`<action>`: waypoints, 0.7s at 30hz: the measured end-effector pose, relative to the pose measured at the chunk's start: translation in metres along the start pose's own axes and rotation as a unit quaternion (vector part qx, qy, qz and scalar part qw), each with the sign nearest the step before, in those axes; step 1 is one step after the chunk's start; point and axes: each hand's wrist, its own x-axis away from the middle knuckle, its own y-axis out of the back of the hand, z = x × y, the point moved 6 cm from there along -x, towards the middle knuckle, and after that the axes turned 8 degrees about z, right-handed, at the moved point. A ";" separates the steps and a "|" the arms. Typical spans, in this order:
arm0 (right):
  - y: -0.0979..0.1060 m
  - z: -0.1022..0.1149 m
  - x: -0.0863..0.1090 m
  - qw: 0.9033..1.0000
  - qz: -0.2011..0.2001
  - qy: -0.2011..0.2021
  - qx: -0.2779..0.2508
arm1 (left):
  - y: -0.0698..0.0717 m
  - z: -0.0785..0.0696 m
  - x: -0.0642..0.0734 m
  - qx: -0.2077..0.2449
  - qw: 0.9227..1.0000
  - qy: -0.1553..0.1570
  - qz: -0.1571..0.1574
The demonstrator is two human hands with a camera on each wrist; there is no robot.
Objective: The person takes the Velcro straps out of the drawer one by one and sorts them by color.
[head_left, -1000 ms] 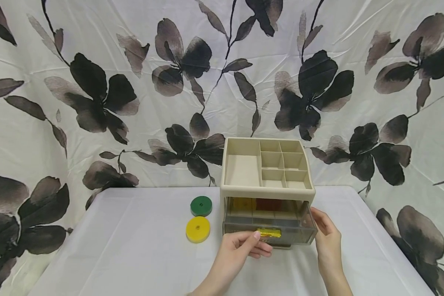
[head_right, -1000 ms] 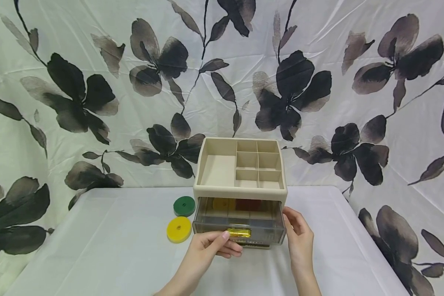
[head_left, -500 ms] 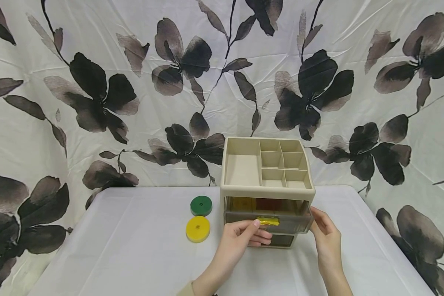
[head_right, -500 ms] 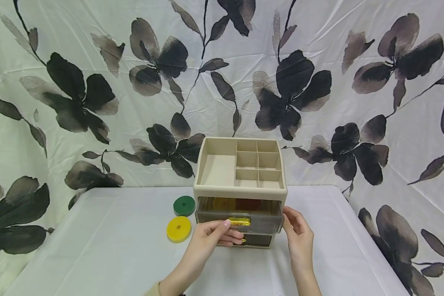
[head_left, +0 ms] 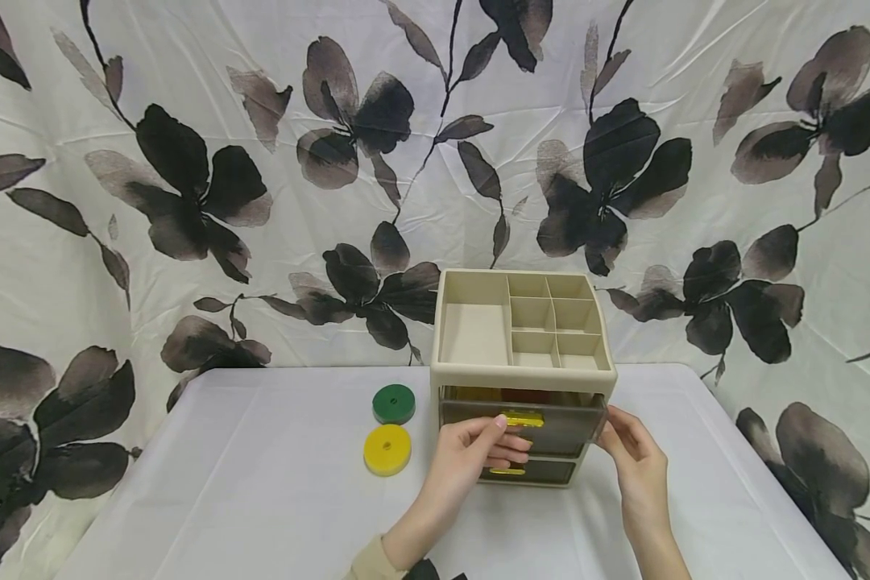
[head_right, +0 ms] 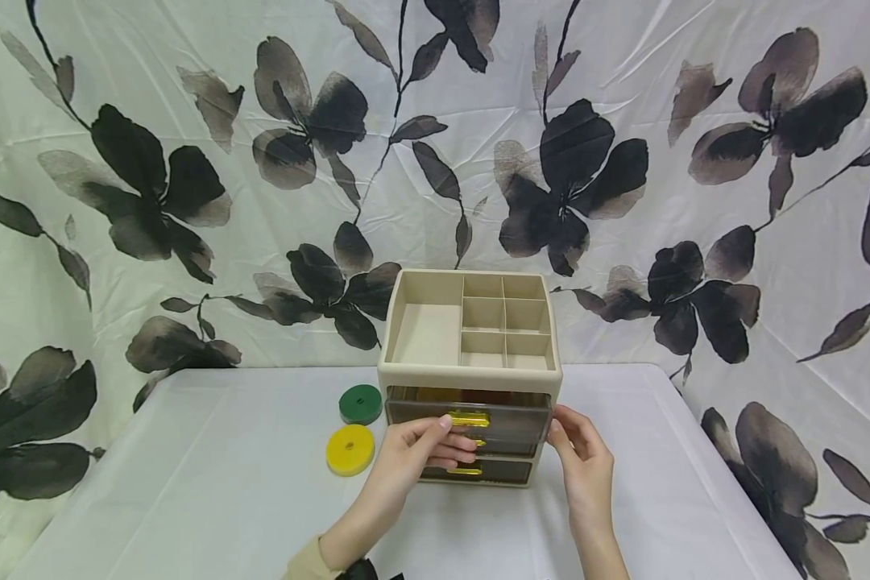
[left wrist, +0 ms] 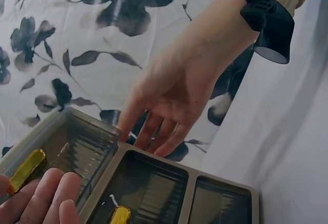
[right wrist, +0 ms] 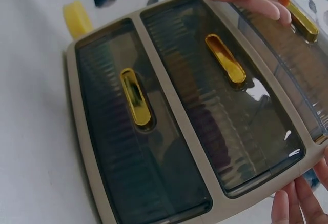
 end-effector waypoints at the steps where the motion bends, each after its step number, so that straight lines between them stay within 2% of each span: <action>1: 0.000 0.000 0.000 1.000 0.002 0.003 0.004 | 0.000 0.001 -0.001 0.000 1.000 0.002 0.000; 6: 0.000 0.000 -0.001 1.000 -0.005 0.006 0.018 | 0.001 0.002 -0.005 0.001 1.000 0.004 -0.004; 21: 0.000 0.000 -0.003 1.000 -0.021 0.004 0.012 | 0.003 0.001 -0.015 0.019 1.000 -0.002 -0.011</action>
